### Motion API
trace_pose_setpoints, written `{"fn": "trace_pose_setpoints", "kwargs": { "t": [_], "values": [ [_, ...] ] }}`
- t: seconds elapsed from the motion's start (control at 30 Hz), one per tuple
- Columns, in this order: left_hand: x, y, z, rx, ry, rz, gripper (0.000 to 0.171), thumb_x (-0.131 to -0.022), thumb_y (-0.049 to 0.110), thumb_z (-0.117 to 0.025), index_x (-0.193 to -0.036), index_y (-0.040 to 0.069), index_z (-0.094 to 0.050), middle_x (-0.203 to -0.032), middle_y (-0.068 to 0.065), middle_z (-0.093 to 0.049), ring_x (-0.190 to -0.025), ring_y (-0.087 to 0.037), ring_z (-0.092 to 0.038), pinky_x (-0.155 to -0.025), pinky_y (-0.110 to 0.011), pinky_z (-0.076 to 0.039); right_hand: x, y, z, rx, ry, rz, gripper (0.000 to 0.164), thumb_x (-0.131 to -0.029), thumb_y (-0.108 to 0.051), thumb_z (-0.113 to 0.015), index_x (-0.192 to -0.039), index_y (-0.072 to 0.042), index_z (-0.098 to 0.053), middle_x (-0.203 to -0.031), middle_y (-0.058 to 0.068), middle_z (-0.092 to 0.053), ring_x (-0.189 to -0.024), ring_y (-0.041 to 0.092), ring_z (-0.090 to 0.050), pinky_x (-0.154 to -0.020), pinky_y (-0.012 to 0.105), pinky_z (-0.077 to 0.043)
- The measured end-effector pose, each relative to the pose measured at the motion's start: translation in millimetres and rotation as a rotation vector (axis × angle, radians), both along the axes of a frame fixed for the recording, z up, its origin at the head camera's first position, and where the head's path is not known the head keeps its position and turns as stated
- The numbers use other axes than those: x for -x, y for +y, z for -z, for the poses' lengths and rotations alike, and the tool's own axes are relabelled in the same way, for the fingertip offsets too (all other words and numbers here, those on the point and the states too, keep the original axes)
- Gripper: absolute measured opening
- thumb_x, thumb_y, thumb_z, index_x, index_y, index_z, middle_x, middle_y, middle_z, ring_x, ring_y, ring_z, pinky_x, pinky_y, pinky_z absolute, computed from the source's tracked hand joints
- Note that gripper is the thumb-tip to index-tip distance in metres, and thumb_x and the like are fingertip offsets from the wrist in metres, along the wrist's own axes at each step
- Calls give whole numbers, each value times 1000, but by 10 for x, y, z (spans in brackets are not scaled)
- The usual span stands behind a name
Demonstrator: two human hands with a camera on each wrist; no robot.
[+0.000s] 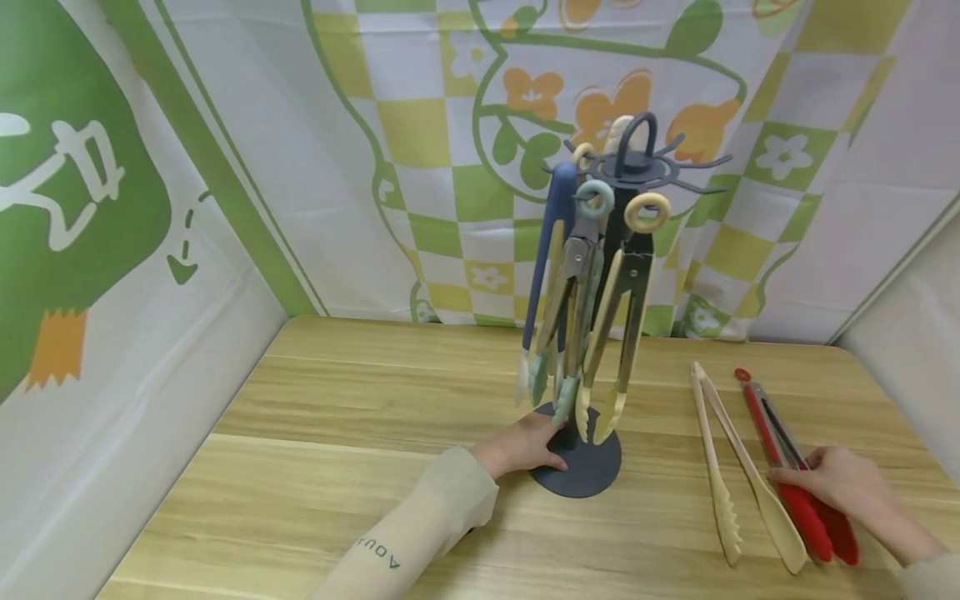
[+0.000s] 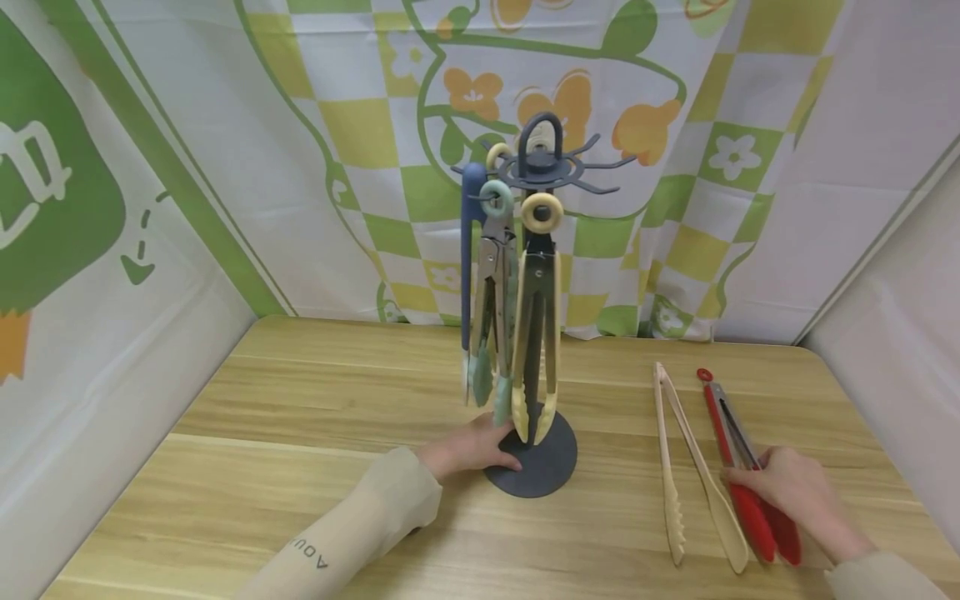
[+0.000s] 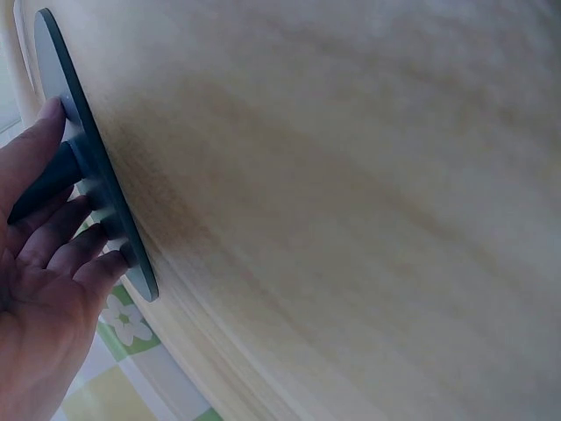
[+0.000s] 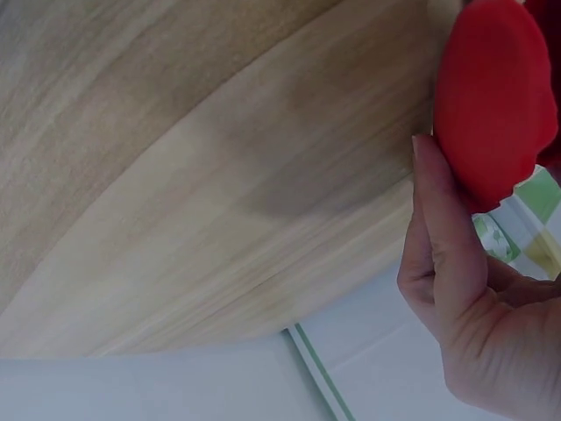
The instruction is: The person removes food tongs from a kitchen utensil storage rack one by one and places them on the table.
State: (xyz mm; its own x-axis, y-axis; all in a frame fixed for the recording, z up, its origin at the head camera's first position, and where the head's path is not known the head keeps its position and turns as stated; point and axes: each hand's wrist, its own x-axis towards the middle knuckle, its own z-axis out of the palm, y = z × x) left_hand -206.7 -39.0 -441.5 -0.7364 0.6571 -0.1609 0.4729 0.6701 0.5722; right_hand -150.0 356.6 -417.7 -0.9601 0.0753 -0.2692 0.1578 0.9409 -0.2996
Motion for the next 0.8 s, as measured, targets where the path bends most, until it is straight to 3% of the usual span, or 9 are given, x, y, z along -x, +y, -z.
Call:
{"fn": "trace_pose_setpoints", "kwargs": {
  "t": [0.23, 0.43, 0.8],
  "values": [
    [4, -1, -1, -9, -1, 7, 79, -80, 19, -73, -143, 2, -28, -136, -14, -45, -125, -22, -42, -99, -25, -36, 5, 10, 37, 14, 9, -10, 49, -76, -55, -64, -66, -8, -56, -59, -1, -47, -55, 16, -45, -47, 30, -36],
    [14, 11, 4, 8, 37, 18, 74, -79, 19, -74, -140, 1, -35, -135, -13, -47, -124, -21, -44, -99, -24, -37, 1, -11, 37, 11, 18, -12, 49, -75, -56, -65, -62, -10, -52, -57, -2, -44, -54, 15, -44, -47, 29, -36],
    [20, 11, 24, 10, 12, 3, 76, -80, 20, -73, -141, 2, -33, -137, -13, -45, -126, -21, -42, -100, -25, -36, -13, -33, 29, 30, -20, -6, 53, -76, -57, -63, -55, -14, -41, -50, -5, -36, -48, 12, -39, -46, 26, -31]
  ]
}}
